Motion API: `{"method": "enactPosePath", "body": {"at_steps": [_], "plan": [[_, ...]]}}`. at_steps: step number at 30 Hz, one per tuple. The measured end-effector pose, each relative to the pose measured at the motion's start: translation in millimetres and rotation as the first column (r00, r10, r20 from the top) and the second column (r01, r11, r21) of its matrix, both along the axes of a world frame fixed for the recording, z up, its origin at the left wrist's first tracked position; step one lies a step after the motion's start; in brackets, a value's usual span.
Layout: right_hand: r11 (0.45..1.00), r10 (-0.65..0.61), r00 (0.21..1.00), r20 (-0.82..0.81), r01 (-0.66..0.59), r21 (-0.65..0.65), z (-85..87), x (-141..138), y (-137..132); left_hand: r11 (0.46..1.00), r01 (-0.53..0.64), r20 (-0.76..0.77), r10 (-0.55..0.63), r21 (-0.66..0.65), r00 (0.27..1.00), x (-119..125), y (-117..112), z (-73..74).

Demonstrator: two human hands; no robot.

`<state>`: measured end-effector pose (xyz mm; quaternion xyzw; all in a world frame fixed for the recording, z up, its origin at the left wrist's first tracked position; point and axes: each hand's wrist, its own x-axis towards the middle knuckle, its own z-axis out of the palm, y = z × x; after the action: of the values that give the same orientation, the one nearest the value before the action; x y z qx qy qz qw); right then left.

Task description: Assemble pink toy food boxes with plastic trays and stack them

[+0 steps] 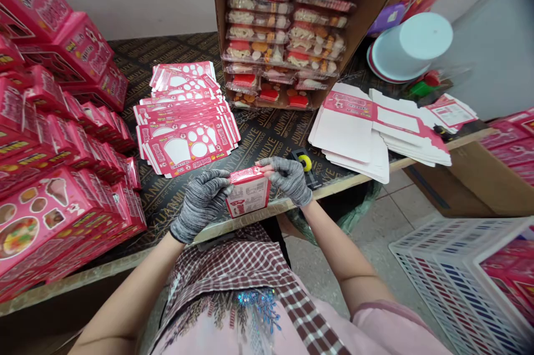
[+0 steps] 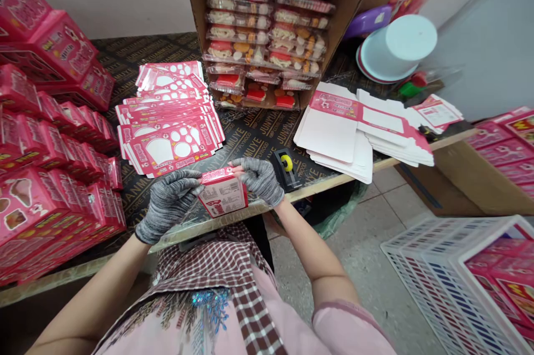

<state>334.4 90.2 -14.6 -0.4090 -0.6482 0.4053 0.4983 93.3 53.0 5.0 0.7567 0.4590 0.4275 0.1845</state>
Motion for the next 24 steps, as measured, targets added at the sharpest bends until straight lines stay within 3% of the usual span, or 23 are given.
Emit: {"method": "enactPosePath", "body": {"at_steps": [4, 6, 7, 8, 10, 12, 14, 17, 21, 24], "plan": [[0.994, -0.003, 0.994, 0.108, -0.009, 0.109, 1.0, 5.2, -14.5, 0.993, 0.102, -0.219, -0.085, 0.067, 0.972, 16.8, 9.7, 1.3], [0.985, -0.111, 0.986, 0.122, 0.092, 0.146, -1.2, 20.6, -19.8, 0.986, 0.145, -0.273, -0.117, 0.086, 0.955, 28.1, 14.0, 1.6], [0.965, -0.222, 0.969, 0.11, 0.201, 0.168, -4.9, 33.2, -21.7, 0.984, 0.148, -0.285, -0.115, 0.099, 0.952, 32.4, 15.6, 0.9], [0.923, -0.357, 0.929, 0.096, 0.335, 0.188, -10.7, 48.9, -23.1, 0.983, 0.139, -0.288, -0.1, 0.119, 0.952, 35.6, 16.9, -0.3], [0.783, -0.613, 0.783, 0.107, 0.585, 0.21, -27.9, 85.8, -25.9, 0.978, 0.118, -0.279, -0.068, 0.17, 0.958, 39.2, 19.1, -4.2], [0.694, -0.719, 0.654, 0.237, 0.693, 0.193, -49.2, 121.6, -28.8, 0.969, 0.123, -0.292, -0.056, 0.215, 0.955, 42.3, 20.3, -9.1], [0.71, -0.673, 0.619, 0.405, 0.693, 0.121, -69.7, 146.7, -31.0, 0.958, 0.143, -0.336, -0.053, 0.248, 0.94, 46.9, 20.1, -14.1], [0.772, -0.531, 0.652, 0.541, 0.635, -0.007, -90.3, 158.9, -29.8, 0.946, 0.149, -0.4, -0.023, 0.287, 0.916, 54.7, 18.1, -20.5], [0.791, -0.506, 0.7, 0.504, 0.609, -0.051, -97.1, 152.0, -22.3, 0.927, 0.156, -0.437, 0.009, 0.34, 0.899, 57.3, 18.0, -25.4], [0.743, -0.613, 0.702, 0.363, 0.668, -0.037, -95.9, 148.3, -21.9, 0.931, 0.158, -0.429, -0.002, 0.328, 0.903, 55.1, 19.6, -25.3]]}}
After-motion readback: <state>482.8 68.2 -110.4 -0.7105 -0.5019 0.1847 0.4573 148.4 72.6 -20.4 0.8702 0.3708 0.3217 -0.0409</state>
